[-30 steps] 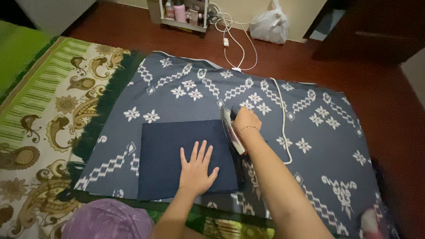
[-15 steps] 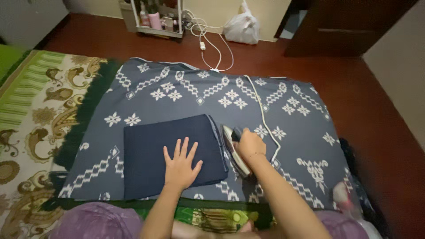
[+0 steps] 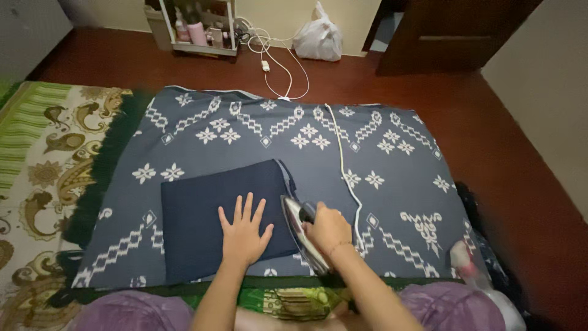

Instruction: The person irons a dark blue shirt on a patterned mat on the floor, smoothing and folding it while using a steam iron. The person then places the folded shirt aside and picks up a black patterned garment.

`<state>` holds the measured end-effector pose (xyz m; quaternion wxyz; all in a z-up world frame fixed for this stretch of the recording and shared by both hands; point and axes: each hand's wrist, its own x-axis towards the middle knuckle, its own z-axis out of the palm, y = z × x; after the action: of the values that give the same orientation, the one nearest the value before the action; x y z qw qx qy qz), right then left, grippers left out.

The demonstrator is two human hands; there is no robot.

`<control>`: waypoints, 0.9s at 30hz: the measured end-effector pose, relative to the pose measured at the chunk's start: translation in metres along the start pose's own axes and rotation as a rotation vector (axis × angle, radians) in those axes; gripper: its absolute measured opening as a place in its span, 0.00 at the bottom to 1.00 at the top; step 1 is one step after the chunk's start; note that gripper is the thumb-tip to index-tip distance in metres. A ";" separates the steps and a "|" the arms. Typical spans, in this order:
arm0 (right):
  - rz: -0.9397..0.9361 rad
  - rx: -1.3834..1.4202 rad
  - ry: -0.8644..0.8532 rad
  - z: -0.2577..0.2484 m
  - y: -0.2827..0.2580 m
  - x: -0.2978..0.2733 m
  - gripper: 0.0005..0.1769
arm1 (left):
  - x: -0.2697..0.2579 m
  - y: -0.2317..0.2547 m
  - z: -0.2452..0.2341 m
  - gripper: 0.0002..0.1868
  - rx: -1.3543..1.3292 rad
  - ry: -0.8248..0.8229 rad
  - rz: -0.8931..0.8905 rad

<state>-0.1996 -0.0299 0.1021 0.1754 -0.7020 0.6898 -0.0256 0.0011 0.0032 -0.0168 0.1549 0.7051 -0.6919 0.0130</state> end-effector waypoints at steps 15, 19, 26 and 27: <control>0.066 0.039 0.089 0.024 -0.026 0.094 0.29 | 0.001 -0.001 0.006 0.38 0.001 -0.009 0.021; 0.092 0.038 0.075 0.024 -0.033 0.107 0.27 | 0.000 -0.001 0.004 0.38 -0.006 -0.008 0.019; 0.053 0.025 0.045 0.017 -0.023 0.070 0.28 | 0.001 0.000 0.001 0.38 0.023 -0.047 -0.002; 0.048 0.014 0.030 0.016 -0.018 0.059 0.27 | -0.001 0.000 0.002 0.38 0.026 -0.035 -0.001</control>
<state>-0.1753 -0.0849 0.0795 0.1706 -0.6836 0.7087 -0.0365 0.0003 0.0036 -0.0187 0.1337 0.7076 -0.6938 0.0096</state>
